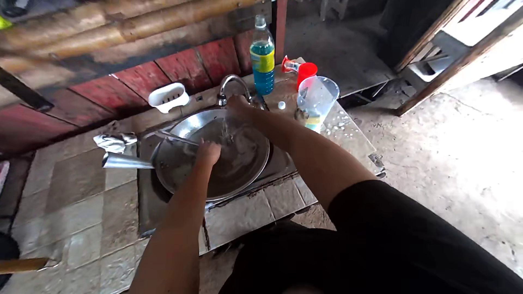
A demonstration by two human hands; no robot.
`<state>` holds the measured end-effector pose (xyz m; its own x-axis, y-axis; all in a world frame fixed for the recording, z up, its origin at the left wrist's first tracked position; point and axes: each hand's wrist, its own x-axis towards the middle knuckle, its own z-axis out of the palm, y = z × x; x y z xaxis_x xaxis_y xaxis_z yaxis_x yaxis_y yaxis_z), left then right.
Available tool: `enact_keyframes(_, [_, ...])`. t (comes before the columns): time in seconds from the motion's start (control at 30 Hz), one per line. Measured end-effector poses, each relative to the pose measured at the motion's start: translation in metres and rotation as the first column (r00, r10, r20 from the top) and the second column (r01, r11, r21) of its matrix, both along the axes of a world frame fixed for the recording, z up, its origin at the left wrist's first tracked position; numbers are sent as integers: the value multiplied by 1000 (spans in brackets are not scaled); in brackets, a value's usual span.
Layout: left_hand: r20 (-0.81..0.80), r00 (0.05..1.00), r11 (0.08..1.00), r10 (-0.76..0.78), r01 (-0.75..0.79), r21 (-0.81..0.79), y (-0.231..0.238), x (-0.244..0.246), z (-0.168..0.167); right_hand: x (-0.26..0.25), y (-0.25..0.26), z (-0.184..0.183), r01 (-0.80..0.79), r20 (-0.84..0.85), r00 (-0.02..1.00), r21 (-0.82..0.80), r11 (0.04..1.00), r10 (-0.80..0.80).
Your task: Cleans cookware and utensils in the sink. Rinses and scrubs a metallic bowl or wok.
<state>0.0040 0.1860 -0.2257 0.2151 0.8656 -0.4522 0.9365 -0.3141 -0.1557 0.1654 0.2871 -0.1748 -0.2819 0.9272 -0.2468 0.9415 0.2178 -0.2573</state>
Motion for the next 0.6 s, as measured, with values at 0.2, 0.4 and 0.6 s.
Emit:
enact_keyframes(0.2, [-64, 998, 975, -17, 2, -222, -19, 9, 57, 12, -17, -15, -128, 190, 978, 186, 974, 92])
enact_keyframes(0.4, [50, 999, 991, -15, 22, -129, -46, -18, 137, 69, -99, 136, -115, -1, 993, 138, 984, 116])
enact_keyframes(0.6, [419, 890, 967, 182, -84, -241, -50, -55, 156, 202, -76, 179, 2, 128, 992, -6, 1000, -1])
